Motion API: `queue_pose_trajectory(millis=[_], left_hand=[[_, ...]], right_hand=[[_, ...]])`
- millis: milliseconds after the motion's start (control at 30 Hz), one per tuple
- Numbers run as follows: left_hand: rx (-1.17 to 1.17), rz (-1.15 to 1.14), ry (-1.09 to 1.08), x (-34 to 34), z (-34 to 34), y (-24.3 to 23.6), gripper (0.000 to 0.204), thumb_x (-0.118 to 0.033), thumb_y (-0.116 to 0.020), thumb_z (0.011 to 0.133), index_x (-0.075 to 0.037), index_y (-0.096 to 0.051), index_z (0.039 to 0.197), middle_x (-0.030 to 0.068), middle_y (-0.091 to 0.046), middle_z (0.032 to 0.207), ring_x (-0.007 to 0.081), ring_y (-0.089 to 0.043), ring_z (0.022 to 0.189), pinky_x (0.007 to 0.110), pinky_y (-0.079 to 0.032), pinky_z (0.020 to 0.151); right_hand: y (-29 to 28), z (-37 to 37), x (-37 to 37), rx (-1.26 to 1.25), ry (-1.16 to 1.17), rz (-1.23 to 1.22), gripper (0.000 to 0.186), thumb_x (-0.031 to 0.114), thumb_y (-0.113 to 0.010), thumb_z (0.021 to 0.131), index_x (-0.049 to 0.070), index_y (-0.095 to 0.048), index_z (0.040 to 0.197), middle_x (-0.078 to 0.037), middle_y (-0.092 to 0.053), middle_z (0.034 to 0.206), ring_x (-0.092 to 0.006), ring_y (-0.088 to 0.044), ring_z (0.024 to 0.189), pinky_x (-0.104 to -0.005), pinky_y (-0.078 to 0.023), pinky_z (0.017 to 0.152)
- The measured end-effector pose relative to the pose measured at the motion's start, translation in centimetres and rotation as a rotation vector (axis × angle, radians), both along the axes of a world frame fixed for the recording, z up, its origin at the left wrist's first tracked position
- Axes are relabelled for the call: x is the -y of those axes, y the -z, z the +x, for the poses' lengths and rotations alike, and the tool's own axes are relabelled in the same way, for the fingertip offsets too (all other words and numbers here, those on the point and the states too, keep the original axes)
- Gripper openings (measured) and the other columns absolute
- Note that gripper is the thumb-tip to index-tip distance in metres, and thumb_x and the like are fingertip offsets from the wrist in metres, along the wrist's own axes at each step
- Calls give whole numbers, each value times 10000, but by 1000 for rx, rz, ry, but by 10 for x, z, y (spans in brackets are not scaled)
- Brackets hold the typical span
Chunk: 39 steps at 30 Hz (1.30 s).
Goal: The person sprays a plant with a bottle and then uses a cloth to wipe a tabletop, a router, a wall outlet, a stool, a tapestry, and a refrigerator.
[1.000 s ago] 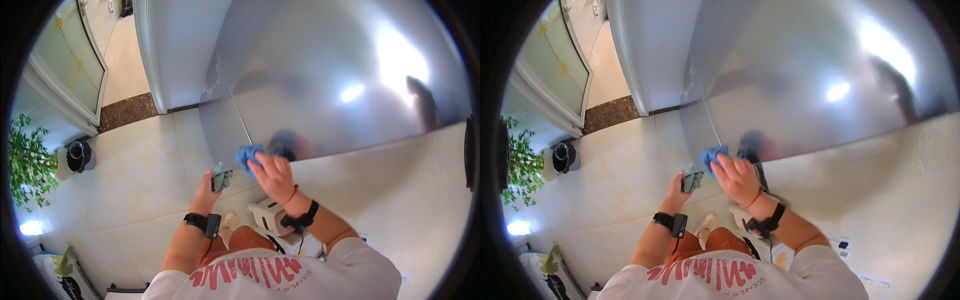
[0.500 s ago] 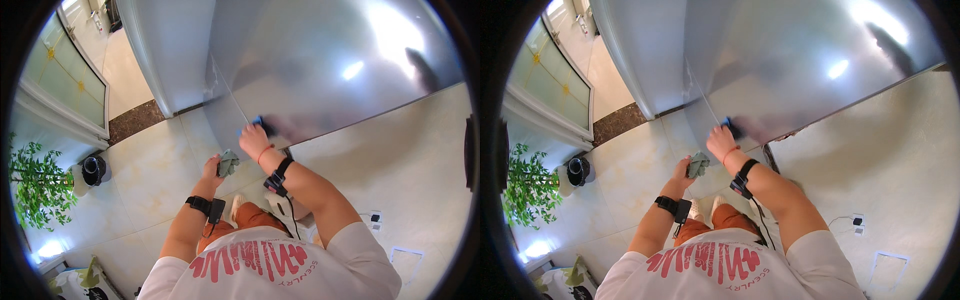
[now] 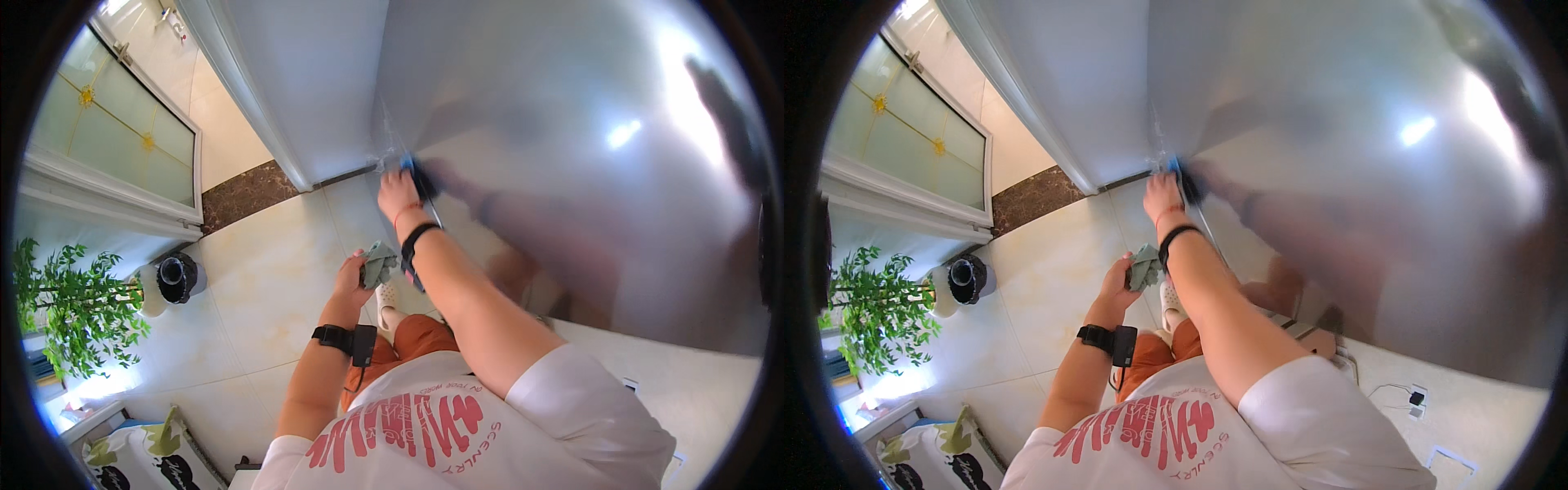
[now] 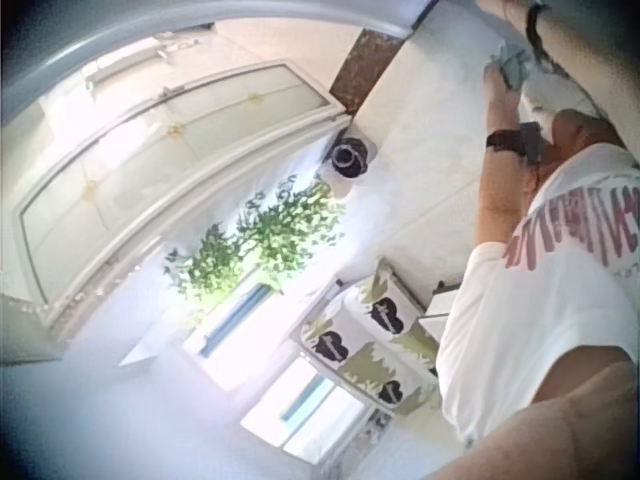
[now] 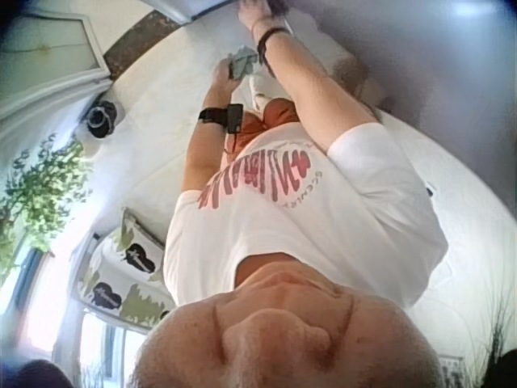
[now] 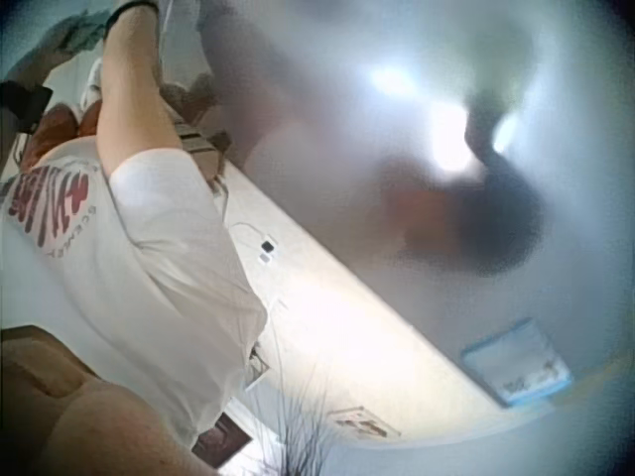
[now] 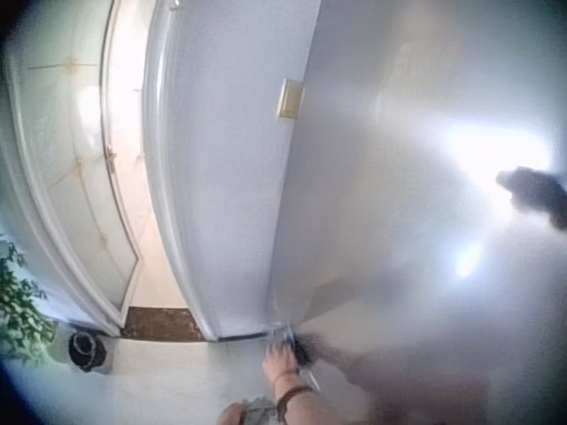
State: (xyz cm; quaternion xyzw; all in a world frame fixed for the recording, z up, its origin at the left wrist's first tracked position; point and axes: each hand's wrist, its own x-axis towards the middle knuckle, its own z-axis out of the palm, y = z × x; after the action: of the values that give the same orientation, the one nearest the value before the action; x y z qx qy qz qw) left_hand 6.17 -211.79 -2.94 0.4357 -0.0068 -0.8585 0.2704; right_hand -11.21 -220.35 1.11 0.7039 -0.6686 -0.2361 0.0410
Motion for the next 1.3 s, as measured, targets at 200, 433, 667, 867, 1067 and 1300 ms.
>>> queue_pose_trajectory(millis=[200,433,667,867,1067,1300], left_hand=[[-152,-41,-66,35,1,30,320,-27,-399,867,-72,-406,1184,156,-519,1097,313,-572,947,438,-499,769],[-39,186,-13,100,12,68,329,-39,-416,867,-79,-410,1194,129,-513,1125,300,-546,1002,442,-486,809],[-17,245,50,108,-3,134,269,-50,-399,875,-97,-419,1139,134,-521,1114,301,-542,1010,438,-467,857],[-10,412,-57,129,-6,148,237,-40,-417,874,-97,-443,1102,124,-531,1076,301,-549,981,467,-486,822],[-141,405,-87,113,-6,203,238,-116,-408,897,-124,-452,1131,103,-529,1151,285,-519,1074,437,-438,916],[10,463,-151,126,11,222,198,-86,-412,883,-89,-444,1079,115,-523,1100,286,-557,978,430,-487,821]], right_hand=[[35,-40,62,-354,-131,-17,437,240,-386,897,70,-486,1287,-94,-307,1440,-257,-266,1324,-438,-126,1079],[103,-20,86,131,124,629,326,196,-403,886,118,-662,1069,-52,-554,1218,-227,-386,1226,-443,-199,1055],[168,-64,76,130,-61,637,346,199,-426,868,135,-619,1147,-94,-487,1310,-223,-422,1220,-410,-243,1049],[191,-34,106,210,-41,714,429,197,-432,868,51,-498,1266,-151,-492,1278,-281,-326,1291,-412,-168,1095],[306,-48,85,13,-158,151,356,187,-395,861,28,-639,1066,-122,-549,1207,-293,-423,1190,-407,-200,1078],[337,-53,126,-66,-160,139,421,188,-353,901,-36,-514,1218,-135,-433,1334,-276,-341,1265,-440,-154,1093]])
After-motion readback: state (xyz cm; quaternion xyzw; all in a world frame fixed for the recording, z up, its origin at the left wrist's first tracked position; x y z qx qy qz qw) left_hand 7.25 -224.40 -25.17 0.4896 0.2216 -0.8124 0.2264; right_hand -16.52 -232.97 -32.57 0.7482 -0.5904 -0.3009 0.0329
